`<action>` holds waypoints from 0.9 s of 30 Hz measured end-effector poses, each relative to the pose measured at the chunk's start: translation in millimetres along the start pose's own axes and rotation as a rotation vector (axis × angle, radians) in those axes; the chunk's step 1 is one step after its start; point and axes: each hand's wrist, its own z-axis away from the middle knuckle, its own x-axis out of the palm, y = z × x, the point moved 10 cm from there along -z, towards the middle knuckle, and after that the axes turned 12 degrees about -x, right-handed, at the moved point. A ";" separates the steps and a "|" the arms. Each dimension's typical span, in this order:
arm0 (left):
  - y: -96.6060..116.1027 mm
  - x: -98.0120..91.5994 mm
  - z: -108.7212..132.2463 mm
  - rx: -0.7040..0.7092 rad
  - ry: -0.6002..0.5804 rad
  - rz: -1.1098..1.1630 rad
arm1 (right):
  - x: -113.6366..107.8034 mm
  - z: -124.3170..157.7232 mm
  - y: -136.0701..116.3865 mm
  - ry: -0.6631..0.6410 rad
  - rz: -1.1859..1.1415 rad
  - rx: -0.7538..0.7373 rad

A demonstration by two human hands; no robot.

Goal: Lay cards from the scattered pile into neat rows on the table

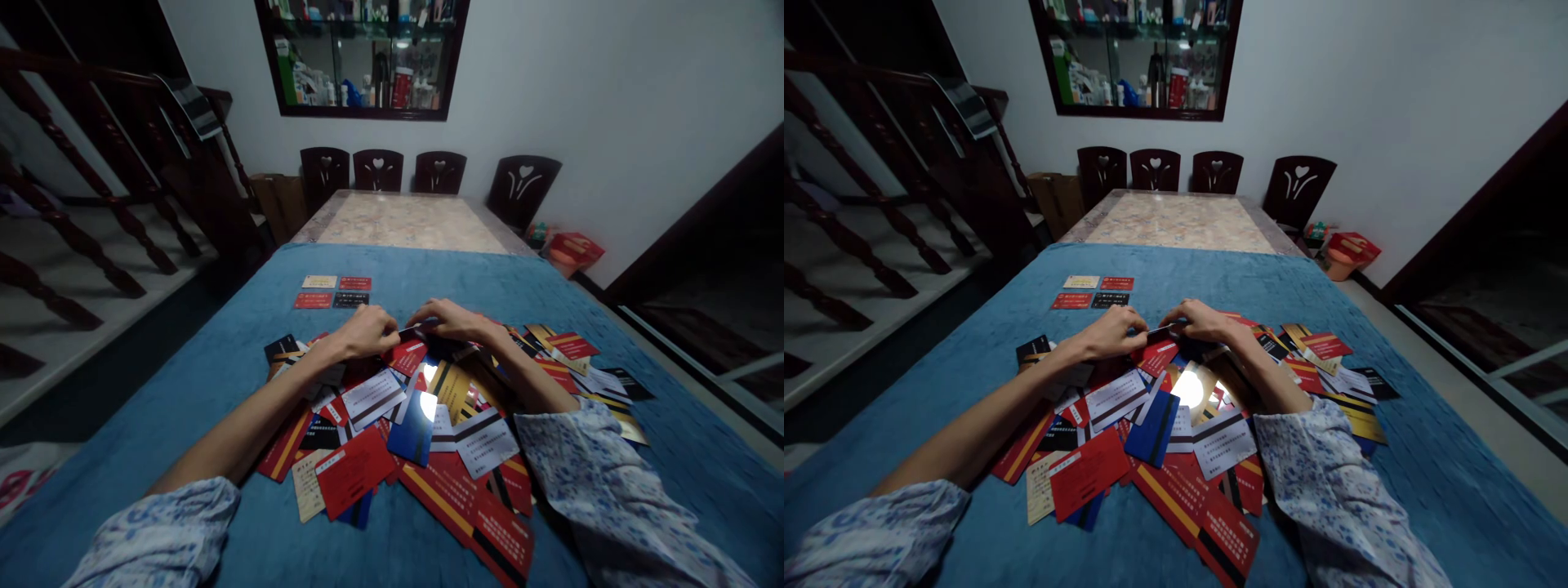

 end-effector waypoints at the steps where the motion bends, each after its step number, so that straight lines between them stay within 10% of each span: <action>1: -1.6 -2.7 -0.6 -0.001 0.024 0.011 | -2.1 0.1 1.2 0.024 0.003 0.013; 27: -47.7 -10.7 -14.7 -0.050 0.262 0.051 | -3.5 -3.1 4.7 0.330 0.151 0.091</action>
